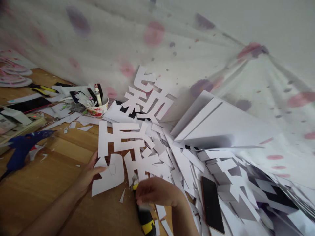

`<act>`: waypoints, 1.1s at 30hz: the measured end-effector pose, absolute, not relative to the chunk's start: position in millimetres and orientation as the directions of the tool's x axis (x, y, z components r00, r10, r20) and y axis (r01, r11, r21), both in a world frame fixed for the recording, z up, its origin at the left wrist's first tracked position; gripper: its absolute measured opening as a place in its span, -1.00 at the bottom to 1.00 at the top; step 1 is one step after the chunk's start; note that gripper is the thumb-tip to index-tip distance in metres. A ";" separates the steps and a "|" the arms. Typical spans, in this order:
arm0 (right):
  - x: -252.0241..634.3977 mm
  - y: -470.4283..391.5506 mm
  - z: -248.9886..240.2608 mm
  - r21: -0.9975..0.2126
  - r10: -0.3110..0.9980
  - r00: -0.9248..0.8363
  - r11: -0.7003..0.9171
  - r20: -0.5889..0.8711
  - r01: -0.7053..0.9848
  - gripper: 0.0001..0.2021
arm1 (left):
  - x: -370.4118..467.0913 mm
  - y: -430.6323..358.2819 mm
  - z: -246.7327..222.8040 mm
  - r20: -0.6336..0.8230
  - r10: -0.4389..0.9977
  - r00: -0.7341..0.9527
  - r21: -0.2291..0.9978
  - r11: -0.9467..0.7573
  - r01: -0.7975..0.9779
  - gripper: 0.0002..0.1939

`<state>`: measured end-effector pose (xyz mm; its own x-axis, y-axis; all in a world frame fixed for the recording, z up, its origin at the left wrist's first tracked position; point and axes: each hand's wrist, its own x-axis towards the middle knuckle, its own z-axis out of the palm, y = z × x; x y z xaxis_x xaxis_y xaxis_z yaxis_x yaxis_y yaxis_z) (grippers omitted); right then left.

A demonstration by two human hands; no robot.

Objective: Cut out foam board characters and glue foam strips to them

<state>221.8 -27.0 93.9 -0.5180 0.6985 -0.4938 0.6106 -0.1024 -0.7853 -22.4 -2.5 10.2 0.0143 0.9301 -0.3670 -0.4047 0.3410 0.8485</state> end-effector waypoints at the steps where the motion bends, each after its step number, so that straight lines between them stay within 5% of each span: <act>1: 228.2 -28.8 92.1 -0.766 0.679 -0.510 -0.122 -0.528 0.631 -0.93 | -22.2 -2.9 11.3 -0.368 0.930 0.025 0.857 0.349 -0.379 -0.15; 6: 209.0 -20.7 61.1 -0.727 0.954 -0.136 -0.108 -0.268 0.678 -0.88 | -18.8 -4.0 10.1 -0.360 0.933 0.024 0.889 0.351 -0.295 0.10; 13: 142.6 4.0 41.1 -0.687 0.985 -0.166 0.092 -0.043 0.721 -0.68 | -19.7 -4.0 6.6 -0.301 0.953 0.030 0.913 0.297 -0.280 0.06; 19: 123.3 18.8 45.0 -0.632 0.977 -0.186 0.077 -0.109 0.771 -0.68 | -17.9 -3.3 3.1 -0.298 0.955 -0.006 0.910 0.282 -0.303 0.00; 25: 123.0 22.3 44.3 -0.646 0.976 -0.163 0.032 -0.145 0.763 -0.72 | -10.7 -4.4 2.6 -0.449 0.893 -0.013 0.854 0.424 -0.302 -0.45; 33: 117.7 20.8 47.8 -0.631 0.979 -0.160 0.046 -0.126 0.775 -0.70 | -8.9 -4.9 4.5 -0.443 0.895 -0.056 0.839 0.392 -0.376 -0.40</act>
